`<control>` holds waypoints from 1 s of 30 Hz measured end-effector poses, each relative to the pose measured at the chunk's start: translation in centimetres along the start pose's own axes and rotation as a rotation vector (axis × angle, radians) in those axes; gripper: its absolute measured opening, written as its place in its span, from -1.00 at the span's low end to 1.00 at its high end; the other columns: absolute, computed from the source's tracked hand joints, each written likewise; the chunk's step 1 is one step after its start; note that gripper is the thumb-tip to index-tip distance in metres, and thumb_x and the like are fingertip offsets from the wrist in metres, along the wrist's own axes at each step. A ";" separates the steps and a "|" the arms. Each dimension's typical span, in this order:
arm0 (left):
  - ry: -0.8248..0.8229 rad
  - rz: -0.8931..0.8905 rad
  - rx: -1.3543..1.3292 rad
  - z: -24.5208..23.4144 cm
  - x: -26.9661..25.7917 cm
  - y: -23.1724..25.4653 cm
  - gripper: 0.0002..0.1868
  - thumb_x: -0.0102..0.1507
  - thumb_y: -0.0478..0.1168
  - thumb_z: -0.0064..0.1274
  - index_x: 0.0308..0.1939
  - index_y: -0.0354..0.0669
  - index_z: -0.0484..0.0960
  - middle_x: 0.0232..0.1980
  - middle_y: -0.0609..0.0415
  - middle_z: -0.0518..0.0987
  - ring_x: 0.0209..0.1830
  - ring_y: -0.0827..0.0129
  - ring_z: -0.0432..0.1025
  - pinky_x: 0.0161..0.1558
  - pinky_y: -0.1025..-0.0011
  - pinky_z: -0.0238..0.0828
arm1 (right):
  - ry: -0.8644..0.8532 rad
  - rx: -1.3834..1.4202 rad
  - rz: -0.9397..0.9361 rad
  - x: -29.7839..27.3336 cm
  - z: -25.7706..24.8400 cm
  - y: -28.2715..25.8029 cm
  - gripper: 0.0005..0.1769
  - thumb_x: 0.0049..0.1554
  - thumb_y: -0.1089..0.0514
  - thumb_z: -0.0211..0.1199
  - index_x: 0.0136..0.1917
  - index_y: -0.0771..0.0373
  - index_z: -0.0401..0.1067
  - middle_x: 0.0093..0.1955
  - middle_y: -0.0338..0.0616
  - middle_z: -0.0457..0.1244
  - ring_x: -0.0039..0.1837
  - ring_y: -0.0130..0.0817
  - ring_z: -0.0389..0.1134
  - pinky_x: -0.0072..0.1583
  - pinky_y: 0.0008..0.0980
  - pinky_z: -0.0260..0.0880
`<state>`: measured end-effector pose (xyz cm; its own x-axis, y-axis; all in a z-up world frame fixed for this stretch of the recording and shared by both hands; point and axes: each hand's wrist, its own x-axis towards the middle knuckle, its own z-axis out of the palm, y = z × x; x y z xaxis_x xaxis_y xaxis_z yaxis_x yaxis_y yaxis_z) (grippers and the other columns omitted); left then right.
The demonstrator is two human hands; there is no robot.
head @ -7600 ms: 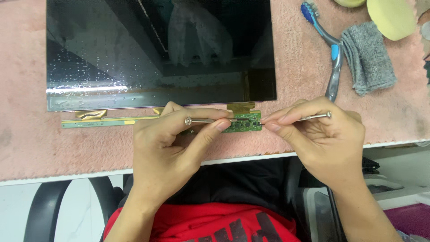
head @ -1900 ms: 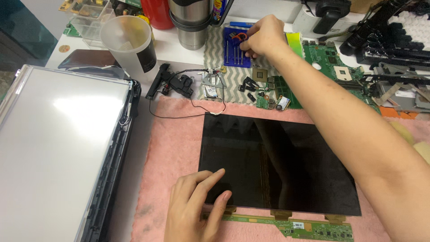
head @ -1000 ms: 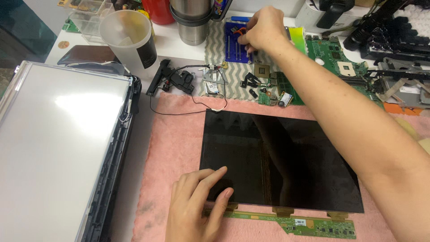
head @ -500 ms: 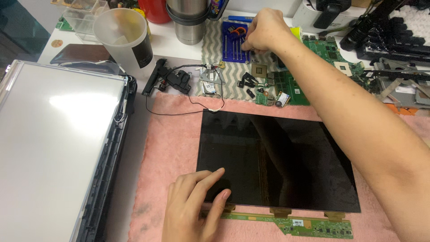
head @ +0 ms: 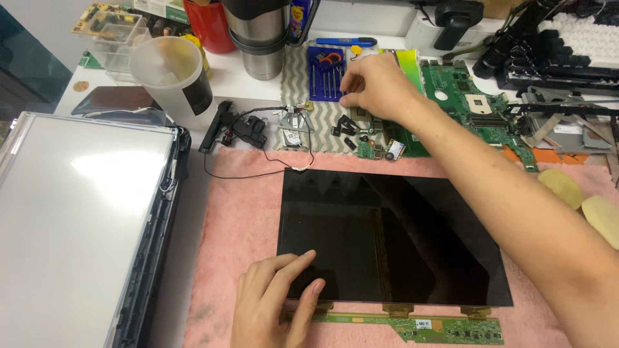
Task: The person uses two metal tools to scrape and clean a small area on a green circuit board attached to a display panel. After scraping, the person wipes the display surface with a yellow sponge.
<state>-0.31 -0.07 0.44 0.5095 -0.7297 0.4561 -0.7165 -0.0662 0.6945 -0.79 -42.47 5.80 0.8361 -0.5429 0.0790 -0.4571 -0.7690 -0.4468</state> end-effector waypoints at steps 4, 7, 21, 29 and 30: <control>0.009 0.018 0.004 0.2 -0.2 -0.3 -0.65 0.41 0.00 0.28 0.25 0.11 0.83 0.08 0.28 0.78 0.05 0.41 0.63 0.05 0.33 0.42 | 0.057 -0.078 -0.100 -0.4 0.6 0.7 -0.90 0.23 0.19 0.69 -0.05 0.19 0.77 -0.10 -0.12 0.55 -0.05 -0.25 0.56 0.15 -0.11 0.62; 0.005 0.024 0.011 0.2 -0.2 -0.5 -0.66 0.42 0.01 0.25 0.25 0.12 0.83 0.07 0.29 0.77 0.03 0.40 0.62 0.04 0.33 0.41 | 0.097 -0.123 -0.102 -0.9 0.9 0.6 -0.87 0.26 0.10 0.68 -0.06 0.11 0.75 -0.08 -0.21 0.54 0.06 -0.17 0.53 0.25 0.20 0.44; 0.175 0.023 0.047 2.5 -1.2 -2.0 -0.68 0.29 0.07 0.35 0.10 0.27 0.92 -0.01 0.40 0.82 -0.07 0.52 0.68 0.07 0.44 0.44 | 0.054 -0.203 -0.348 0.8 1.9 3.7 -0.85 0.39 0.22 0.36 -0.06 0.26 0.55 -0.03 -0.02 0.43 0.05 0.00 0.45 0.11 -0.02 0.44; 0.233 -0.102 -0.034 1.6 -0.3 0.2 -0.76 0.28 -0.08 0.39 0.01 0.08 0.96 -0.06 0.27 0.82 -0.07 0.48 0.69 0.08 0.51 0.59 | 0.111 -0.068 -0.282 -1.6 0.0 2.7 -0.82 0.39 0.19 0.44 -0.09 0.19 0.59 -0.02 -0.11 0.42 0.08 -0.14 0.44 0.15 -0.08 0.45; 0.248 -0.059 -0.030 1.8 -0.4 -0.3 -0.75 0.27 -0.11 0.41 0.04 0.09 0.94 -0.03 0.27 0.82 -0.06 0.50 0.69 0.09 0.55 0.60 | 0.156 -0.046 -0.307 -2.5 -0.4 2.7 -0.81 0.39 0.20 0.43 -0.11 0.18 0.59 -0.05 -0.15 0.40 0.05 -0.18 0.42 0.11 -0.11 0.44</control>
<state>-1.14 -0.97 -0.93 0.6544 -0.5352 0.5342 -0.6692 -0.0810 0.7386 -4.23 -43.27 4.76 0.8819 -0.3262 0.3405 -0.2076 -0.9170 -0.3407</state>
